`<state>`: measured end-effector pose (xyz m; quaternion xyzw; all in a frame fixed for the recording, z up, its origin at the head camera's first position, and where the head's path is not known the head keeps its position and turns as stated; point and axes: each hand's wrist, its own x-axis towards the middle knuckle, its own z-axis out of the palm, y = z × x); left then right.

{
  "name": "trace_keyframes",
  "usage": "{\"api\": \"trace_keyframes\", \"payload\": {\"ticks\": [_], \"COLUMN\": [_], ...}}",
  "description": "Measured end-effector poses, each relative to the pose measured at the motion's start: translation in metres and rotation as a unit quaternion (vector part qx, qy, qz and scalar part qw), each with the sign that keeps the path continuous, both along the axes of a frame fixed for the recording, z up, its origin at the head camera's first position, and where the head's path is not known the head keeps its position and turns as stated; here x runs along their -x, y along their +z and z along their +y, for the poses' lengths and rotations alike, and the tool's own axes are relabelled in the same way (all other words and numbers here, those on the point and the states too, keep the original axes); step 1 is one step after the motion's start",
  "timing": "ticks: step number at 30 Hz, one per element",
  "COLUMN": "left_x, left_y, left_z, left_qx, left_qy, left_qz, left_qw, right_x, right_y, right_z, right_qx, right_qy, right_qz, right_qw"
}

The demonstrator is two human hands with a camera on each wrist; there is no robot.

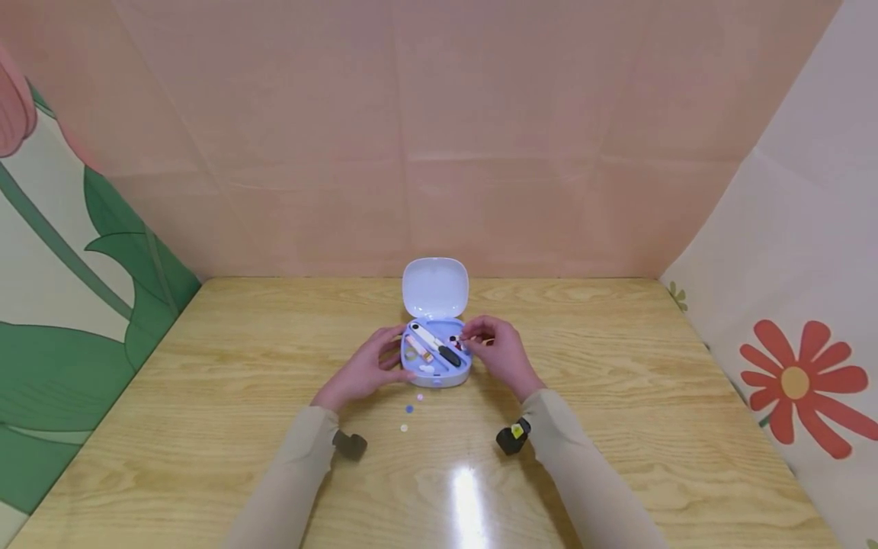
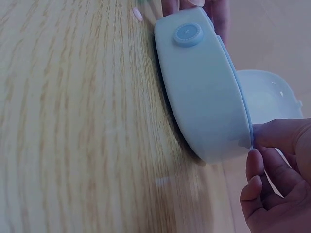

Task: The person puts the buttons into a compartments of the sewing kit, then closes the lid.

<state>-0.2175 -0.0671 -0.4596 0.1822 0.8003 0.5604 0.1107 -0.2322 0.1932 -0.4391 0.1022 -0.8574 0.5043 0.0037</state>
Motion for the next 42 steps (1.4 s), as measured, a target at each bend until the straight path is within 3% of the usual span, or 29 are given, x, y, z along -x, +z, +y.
{"api": "trace_keyframes", "payload": {"ticks": [16, 29, 36, 38, 42], "left_x": [0.0, 0.0, -0.019, -0.017, -0.006], "left_y": [0.0, 0.0, 0.032, 0.028, 0.009], "left_z": [0.001, 0.0, 0.001, 0.001, 0.0], "left_qx": [0.003, 0.01, -0.009, -0.008, 0.0], "left_qy": [0.005, 0.004, -0.009, -0.009, -0.005], "left_qz": [-0.003, -0.002, -0.016, -0.018, -0.012], "left_qw": [1.0, 0.9999, 0.9998, 0.9998, 0.9999], "right_x": [-0.007, -0.024, -0.028, -0.029, -0.032], "right_y": [-0.003, 0.004, 0.004, 0.004, 0.005], "right_z": [0.013, 0.032, 0.041, 0.043, 0.044], "right_qx": [0.014, 0.074, 0.087, 0.09, 0.09], "right_qy": [0.024, 0.059, 0.071, 0.075, 0.077], "right_qz": [-0.02, -0.024, -0.037, -0.038, -0.046], "right_qw": [0.999, 0.995, 0.993, 0.992, 0.992]}}
